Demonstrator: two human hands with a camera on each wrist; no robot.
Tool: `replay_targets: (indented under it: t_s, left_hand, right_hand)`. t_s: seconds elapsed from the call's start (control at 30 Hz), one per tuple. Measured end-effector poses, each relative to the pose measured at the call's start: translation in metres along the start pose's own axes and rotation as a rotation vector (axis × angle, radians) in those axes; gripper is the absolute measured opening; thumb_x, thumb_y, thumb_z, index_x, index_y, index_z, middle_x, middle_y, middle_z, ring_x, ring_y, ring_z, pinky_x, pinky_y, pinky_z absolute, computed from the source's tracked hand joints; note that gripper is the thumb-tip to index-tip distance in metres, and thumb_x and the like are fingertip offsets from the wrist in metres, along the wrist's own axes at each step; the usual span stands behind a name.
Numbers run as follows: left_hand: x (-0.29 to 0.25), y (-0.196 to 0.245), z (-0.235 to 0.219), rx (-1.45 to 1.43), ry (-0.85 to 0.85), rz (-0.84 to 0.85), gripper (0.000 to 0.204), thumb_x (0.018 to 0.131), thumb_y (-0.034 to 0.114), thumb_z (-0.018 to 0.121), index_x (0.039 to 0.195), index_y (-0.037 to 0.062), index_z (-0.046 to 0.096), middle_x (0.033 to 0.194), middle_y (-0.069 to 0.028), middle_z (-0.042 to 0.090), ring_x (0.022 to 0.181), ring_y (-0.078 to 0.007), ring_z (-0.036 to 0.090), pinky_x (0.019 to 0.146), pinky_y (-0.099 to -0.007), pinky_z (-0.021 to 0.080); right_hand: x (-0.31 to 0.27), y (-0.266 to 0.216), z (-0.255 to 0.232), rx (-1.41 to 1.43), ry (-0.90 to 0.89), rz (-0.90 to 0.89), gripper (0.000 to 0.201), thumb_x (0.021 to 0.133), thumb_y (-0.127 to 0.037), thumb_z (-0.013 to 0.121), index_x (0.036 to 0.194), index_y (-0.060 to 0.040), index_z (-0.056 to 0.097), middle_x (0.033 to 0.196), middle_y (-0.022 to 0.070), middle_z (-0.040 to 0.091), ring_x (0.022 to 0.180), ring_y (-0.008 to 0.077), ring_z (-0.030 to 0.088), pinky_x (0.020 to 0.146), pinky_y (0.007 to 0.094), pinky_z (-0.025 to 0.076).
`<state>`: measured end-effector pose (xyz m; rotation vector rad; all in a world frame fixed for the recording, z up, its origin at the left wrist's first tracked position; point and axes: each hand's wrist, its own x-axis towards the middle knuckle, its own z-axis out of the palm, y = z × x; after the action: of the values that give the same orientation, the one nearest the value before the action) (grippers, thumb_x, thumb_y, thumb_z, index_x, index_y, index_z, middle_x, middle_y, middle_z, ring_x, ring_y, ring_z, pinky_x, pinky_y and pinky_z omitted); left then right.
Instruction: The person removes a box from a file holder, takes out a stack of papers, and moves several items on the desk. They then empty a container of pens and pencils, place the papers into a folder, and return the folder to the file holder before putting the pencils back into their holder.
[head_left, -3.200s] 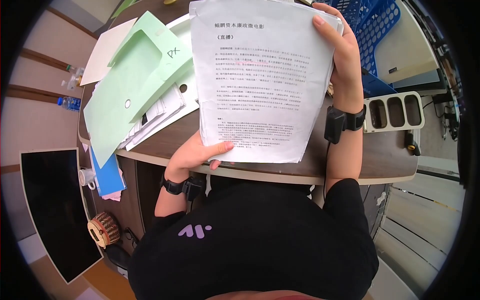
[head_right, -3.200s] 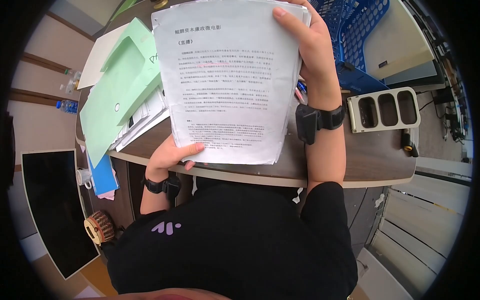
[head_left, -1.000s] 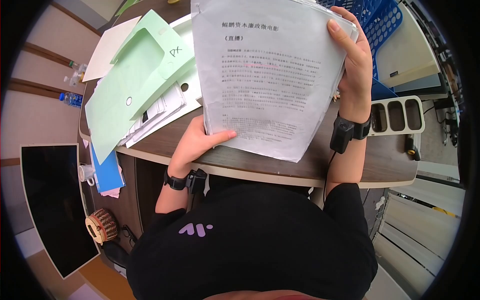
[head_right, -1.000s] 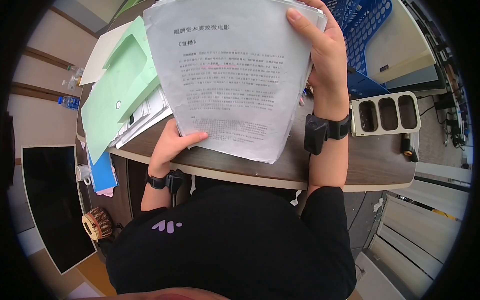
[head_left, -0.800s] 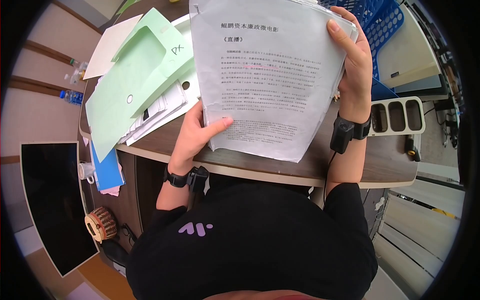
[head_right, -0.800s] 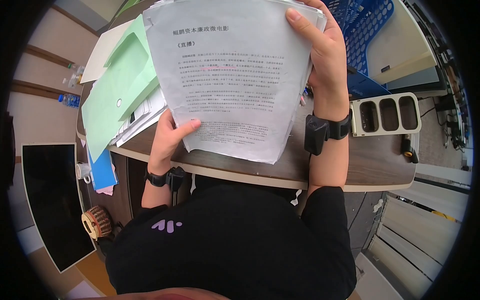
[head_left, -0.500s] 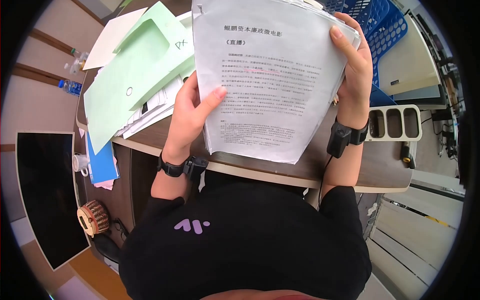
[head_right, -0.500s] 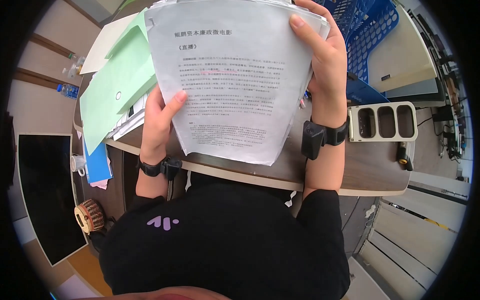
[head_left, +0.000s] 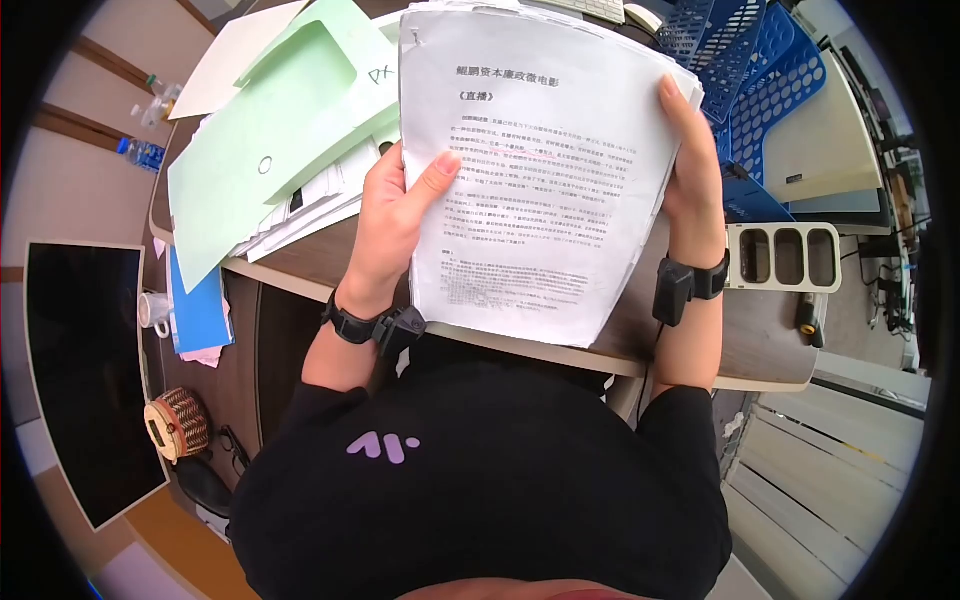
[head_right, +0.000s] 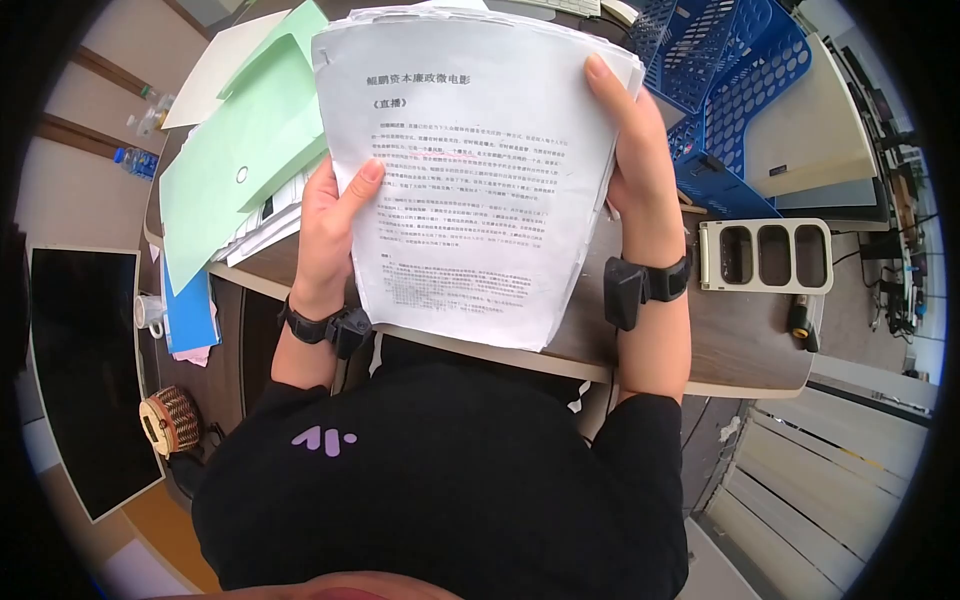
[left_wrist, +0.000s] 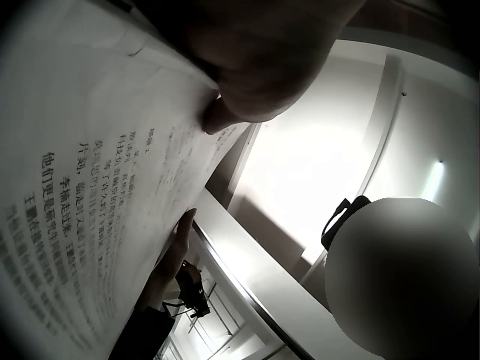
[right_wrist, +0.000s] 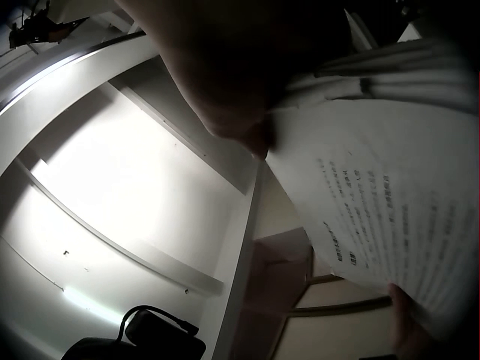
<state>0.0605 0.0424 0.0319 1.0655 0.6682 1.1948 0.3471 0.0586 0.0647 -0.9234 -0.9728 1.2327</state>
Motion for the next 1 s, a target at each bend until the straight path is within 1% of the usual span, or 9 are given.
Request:
replay_targets:
  t_s: [0.1, 0.17, 0.2, 0.3, 0.4, 0.7, 0.8, 0.9, 1.0]
  left_hand:
    - [-0.002, 0.000, -0.003, 0.023, 0.013, 0.013, 0.031, 0.100, 0.017, 0.063, 0.123, -0.0040, 0.060, 0.112, -0.0094, 0.069, 0.098, -0.0116, 0.064, 0.087, -0.0267, 0.050]
    - [-0.001, -0.001, -0.006, 0.002, 0.029, 0.014, 0.031, 0.100, 0.017, 0.063, 0.123, -0.0037, 0.060, 0.112, -0.0090, 0.069, 0.098, -0.0114, 0.063, 0.087, -0.0266, 0.050]
    - [0.000, -0.002, -0.006, -0.011, 0.036, 0.015, 0.031, 0.100, 0.017, 0.063, 0.123, -0.0036, 0.060, 0.112, -0.0088, 0.069, 0.098, -0.0113, 0.063, 0.087, -0.0266, 0.050]
    - [0.002, -0.002, -0.004, -0.030, 0.043, 0.000, 0.031, 0.100, 0.017, 0.063, 0.123, -0.0038, 0.060, 0.112, -0.0085, 0.069, 0.099, -0.0111, 0.062, 0.089, -0.0267, 0.049]
    - [0.002, -0.001, 0.002, 0.056, 0.038, 0.060, 0.031, 0.100, 0.018, 0.063, 0.123, -0.0032, 0.060, 0.113, -0.0082, 0.068, 0.100, -0.0113, 0.062, 0.090, -0.0266, 0.048]
    - [0.014, 0.013, 0.007, 0.255, 0.025, 0.230, 0.030, 0.101, 0.019, 0.063, 0.122, -0.0021, 0.060, 0.115, -0.0065, 0.067, 0.102, -0.0127, 0.060, 0.093, -0.0282, 0.045]
    - [0.015, 0.012, 0.009, 0.266, 0.021, 0.243, 0.031, 0.101, 0.021, 0.063, 0.122, -0.0020, 0.060, 0.115, -0.0064, 0.067, 0.102, -0.0128, 0.059, 0.093, -0.0286, 0.045]
    - [0.014, 0.008, 0.010, 0.306, 0.033, 0.254, 0.032, 0.101, 0.021, 0.062, 0.123, -0.0022, 0.060, 0.115, -0.0068, 0.067, 0.102, -0.0129, 0.059, 0.092, -0.0289, 0.045]
    - [0.012, 0.000, 0.009, 0.302, 0.031, 0.247, 0.032, 0.101, 0.021, 0.062, 0.122, -0.0028, 0.059, 0.114, -0.0077, 0.067, 0.102, -0.0134, 0.059, 0.092, -0.0289, 0.045]
  right_hand:
    - [-0.027, 0.016, -0.001, -0.019, 0.010, 0.113, 0.062, 0.094, -0.034, 0.068, 0.136, 0.0067, 0.049, 0.124, 0.0154, 0.062, 0.111, 0.0196, 0.062, 0.094, 0.0315, 0.050]
    - [-0.046, 0.027, 0.002, -0.102, -0.020, 0.095, 0.064, 0.092, -0.035, 0.070, 0.135, 0.0071, 0.049, 0.124, 0.0160, 0.062, 0.111, 0.0202, 0.062, 0.094, 0.0318, 0.050]
    - [-0.055, 0.033, 0.003, -0.099, 0.012, 0.131, 0.064, 0.092, -0.034, 0.071, 0.135, 0.0077, 0.049, 0.125, 0.0171, 0.062, 0.111, 0.0205, 0.062, 0.095, 0.0323, 0.049]
    - [-0.068, 0.039, 0.012, -0.081, 0.073, 0.124, 0.048, 0.098, -0.026, 0.065, 0.133, 0.0051, 0.052, 0.123, 0.0138, 0.064, 0.109, 0.0173, 0.062, 0.095, 0.0303, 0.048]
    - [-0.070, 0.036, 0.022, -0.101, 0.144, 0.002, 0.040, 0.101, -0.022, 0.062, 0.131, 0.0029, 0.054, 0.122, 0.0111, 0.065, 0.108, 0.0150, 0.062, 0.094, 0.0292, 0.048]
    - [-0.069, 0.028, 0.028, -0.109, 0.163, -0.252, 0.034, 0.101, -0.021, 0.063, 0.127, 0.0002, 0.056, 0.121, 0.0085, 0.064, 0.108, 0.0131, 0.058, 0.095, 0.0288, 0.045]
    - [-0.070, 0.030, 0.030, -0.177, 0.184, -0.339, 0.034, 0.101, -0.022, 0.063, 0.125, 0.0004, 0.056, 0.119, 0.0078, 0.063, 0.107, 0.0128, 0.057, 0.095, 0.0283, 0.044]
    - [-0.071, 0.036, 0.026, -0.210, 0.203, -0.374, 0.035, 0.100, -0.023, 0.063, 0.125, 0.0008, 0.056, 0.117, 0.0070, 0.063, 0.106, 0.0123, 0.056, 0.094, 0.0278, 0.043]
    - [-0.073, 0.042, 0.016, -0.300, 0.192, -0.339, 0.034, 0.100, -0.022, 0.063, 0.124, 0.0012, 0.056, 0.116, 0.0069, 0.063, 0.105, 0.0123, 0.056, 0.094, 0.0278, 0.043]
